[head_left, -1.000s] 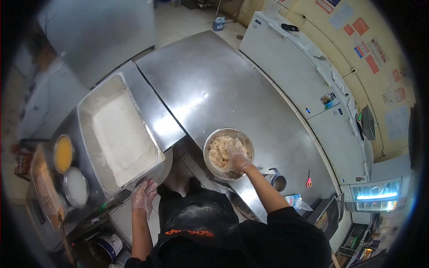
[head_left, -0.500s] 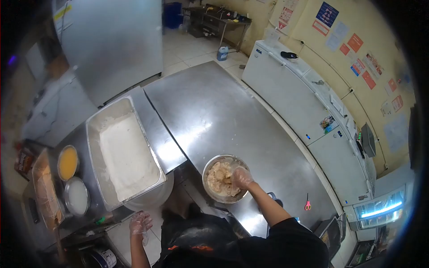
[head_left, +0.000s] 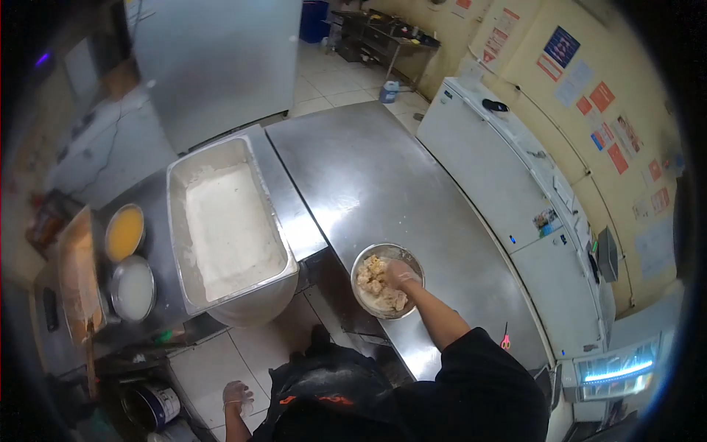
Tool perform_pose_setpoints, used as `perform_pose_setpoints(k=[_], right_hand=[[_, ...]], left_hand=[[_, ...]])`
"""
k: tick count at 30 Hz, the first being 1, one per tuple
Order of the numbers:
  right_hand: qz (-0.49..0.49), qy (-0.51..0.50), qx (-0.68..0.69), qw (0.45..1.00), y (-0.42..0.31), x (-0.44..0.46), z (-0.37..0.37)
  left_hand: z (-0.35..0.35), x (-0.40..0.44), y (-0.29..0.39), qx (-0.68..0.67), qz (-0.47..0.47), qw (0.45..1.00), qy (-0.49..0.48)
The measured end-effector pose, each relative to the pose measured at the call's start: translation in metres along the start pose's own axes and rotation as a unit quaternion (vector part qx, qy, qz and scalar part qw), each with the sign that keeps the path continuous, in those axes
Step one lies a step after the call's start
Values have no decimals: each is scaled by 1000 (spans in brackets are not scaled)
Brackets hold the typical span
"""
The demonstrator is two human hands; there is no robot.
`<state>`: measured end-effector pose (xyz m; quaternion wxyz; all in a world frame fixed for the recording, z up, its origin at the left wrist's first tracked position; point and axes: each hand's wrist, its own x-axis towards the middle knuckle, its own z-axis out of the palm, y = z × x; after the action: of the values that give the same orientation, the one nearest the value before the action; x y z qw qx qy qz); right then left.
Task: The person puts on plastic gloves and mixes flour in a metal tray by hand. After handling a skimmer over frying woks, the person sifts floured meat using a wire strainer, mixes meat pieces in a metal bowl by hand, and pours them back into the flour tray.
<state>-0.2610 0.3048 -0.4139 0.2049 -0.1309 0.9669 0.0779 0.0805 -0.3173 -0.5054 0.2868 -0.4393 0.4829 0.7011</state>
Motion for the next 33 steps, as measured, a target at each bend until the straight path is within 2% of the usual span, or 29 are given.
perform_pose_setpoints(k=[1, 2, 3, 4, 6, 8, 9, 10, 12, 13, 14, 16, 18, 19, 21, 22, 24, 28, 29, 31, 33], right_hand=[[47, 45, 82, 995, 2, -10, -12], [91, 86, 163, 979, -1, -20, -26], [82, 77, 157, 981, -7, -28, -38], [101, 92, 146, 980, -15, -37, -51], [118, 95, 134, 979, -21, -47, -61], [-11, -7, 66, 998, -20, -49, -67], [-71, -103, -55, 991, -25, -48, -78], [-73, -113, -54, 989, -34, -53, -89], [-74, 60, 129, 987, -52, -59, -103], [-72, 54, 131, 987, -56, -48, -80], [-44, 56, 98, 993, -56, -29, -42], [-17, 55, 65, 996, -56, -12, -16], [77, 43, 143, 986, -53, 7, -17], [81, 42, 147, 985, -49, 12, -19], [157, -27, 204, 966, -33, 14, -17], [160, -23, 204, 966, -30, 4, -21], [137, 77, 82, 984, -29, -19, -33], [174, 70, 170, 967, -16, -39, -51], [107, 48, 148, 982, -12, -43, -48], [13, 39, 125, 991, -9, -49, -33], [-42, 70, 126, 989, -13, -54, -15]], left_hand=[[0, -6, -9, -11, -1, 1000, 2], [6, -21, -17, -10, 9, 997, 70], [8, -37, -28, -6, 14, 990, 139], [2, -49, -42, -14, 2, 989, 146], [-22, -63, -72, -113, -18, 989, 89], [-39, -71, -100, -141, -31, 984, 100], [-47, -75, -113, -143, -37, 982, 117], [-55, -79, -125, -144, -44, 980, 128], [-71, -77, -146, -138, -52, 981, 127], [-81, -73, -155, -111, -51, 987, 106], [-82, -78, -154, -108, -55, 987, 107], [-80, -85, -138, -127, -66, 983, 112], [-82, -73, -132, -92, -46, 986, 133], [-86, -68, -126, -54, -24, 987, 150], [-77, -70, -102, -59, -11, 987, 148], [-71, -70, -90, -75, 2, 986, 146], [-68, -71, -72, -58, 19, 989, 132], [-62, -68, -62, -37, 38, 991, 122], [-60, -67, -61, -34, 33, 989, 140], [-68, -60, -73, -45, 46, 991, 115], [-68, -53, -83, -60, 68, 992, 90]])
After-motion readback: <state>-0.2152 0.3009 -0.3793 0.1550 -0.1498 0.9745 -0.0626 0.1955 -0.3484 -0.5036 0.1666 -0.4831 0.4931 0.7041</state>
